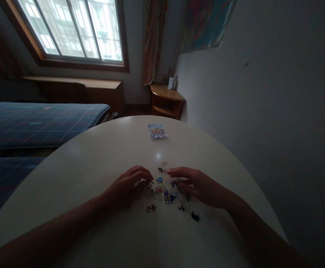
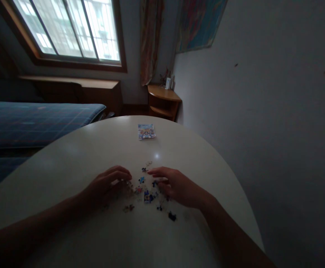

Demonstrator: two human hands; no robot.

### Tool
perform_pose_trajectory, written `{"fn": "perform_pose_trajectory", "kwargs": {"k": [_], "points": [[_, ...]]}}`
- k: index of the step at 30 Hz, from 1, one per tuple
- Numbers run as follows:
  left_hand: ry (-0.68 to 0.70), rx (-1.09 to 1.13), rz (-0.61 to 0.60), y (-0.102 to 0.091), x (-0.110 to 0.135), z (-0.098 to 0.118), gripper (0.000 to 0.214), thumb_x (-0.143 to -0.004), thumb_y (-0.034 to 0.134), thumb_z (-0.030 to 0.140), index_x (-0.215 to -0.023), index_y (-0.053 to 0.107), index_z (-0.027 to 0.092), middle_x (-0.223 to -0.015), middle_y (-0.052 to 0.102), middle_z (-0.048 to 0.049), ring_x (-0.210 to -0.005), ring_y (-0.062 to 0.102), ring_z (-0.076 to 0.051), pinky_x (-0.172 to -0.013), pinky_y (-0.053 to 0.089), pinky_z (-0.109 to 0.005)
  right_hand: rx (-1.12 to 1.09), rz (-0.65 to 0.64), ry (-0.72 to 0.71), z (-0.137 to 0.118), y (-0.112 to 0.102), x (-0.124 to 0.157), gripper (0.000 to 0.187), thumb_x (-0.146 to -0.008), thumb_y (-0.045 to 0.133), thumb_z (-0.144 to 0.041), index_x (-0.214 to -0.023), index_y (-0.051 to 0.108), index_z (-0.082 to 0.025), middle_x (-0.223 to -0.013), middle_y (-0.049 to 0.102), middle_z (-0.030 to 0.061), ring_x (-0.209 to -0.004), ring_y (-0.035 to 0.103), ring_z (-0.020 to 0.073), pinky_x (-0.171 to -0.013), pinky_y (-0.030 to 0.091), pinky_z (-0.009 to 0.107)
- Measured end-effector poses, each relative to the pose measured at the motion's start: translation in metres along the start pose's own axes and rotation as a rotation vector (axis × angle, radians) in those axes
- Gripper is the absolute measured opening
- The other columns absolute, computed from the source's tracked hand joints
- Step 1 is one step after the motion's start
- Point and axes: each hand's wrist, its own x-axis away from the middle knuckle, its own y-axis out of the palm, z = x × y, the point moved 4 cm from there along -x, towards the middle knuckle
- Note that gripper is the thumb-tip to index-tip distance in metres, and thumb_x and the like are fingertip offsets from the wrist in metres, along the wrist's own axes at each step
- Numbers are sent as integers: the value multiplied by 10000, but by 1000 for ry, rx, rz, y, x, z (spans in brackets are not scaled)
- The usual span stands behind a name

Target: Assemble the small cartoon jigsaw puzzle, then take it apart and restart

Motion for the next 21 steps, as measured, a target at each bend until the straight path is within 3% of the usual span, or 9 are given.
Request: {"fn": "perform_pose_trajectory", "kwargs": {"k": [3,5,7,9,15,21], "points": [[9,-39,-113,-4,3,3,163,-968,484,199,-1109,566,210,-1145,625,-91,-1048,598,-186,-891,527,-358,171,15,51,-2,-12,6,433,-838,684,-279,-1261,603,-242,-1268,612,83,-1112,601,220,-955,504,399],[-6,-101,-223,-3,7,3,319,-919,581,287,-1227,526,224,-1323,544,-119,-1207,521,-251,-986,487,-440,283,-13,73,-4,-16,9,441,-775,755,-288,-1201,652,-237,-1206,629,81,-1063,605,225,-949,485,390],[-10,-153,-319,0,11,2,552,-854,669,377,-1345,460,237,-1430,466,-128,-1319,423,-309,-1047,437,-503,309,-45,92,-3,-15,9,303,-781,743,-257,-1081,707,-224,-1080,660,65,-946,626,199,-871,497,342],[-1,-158,-372,5,12,2,654,-832,697,417,-1399,420,247,-1423,483,-122,-1333,407,-317,-1060,424,-511,285,-44,108,0,-11,8,155,-810,701,-225,-963,725,-210,-933,676,39,-808,626,164,-754,498,288],[-11,-90,-332,18,7,-4,293,-956,564,319,-1235,582,231,-1097,646,-84,-1022,584,-208,-916,508,-381,162,28,106,3,-5,3,77,-869,631,-254,-864,670,-187,-801,686,13,-705,623,139,-665,491,260],[-12,-94,-288,21,8,-9,229,-967,545,333,-1140,637,214,-1000,638,-76,-872,618,-167,-783,532,-301,91,27,44,-5,-3,3,177,-893,542,-189,-1021,665,-191,-896,699,32,-703,632,127,-652,508,255]]}}
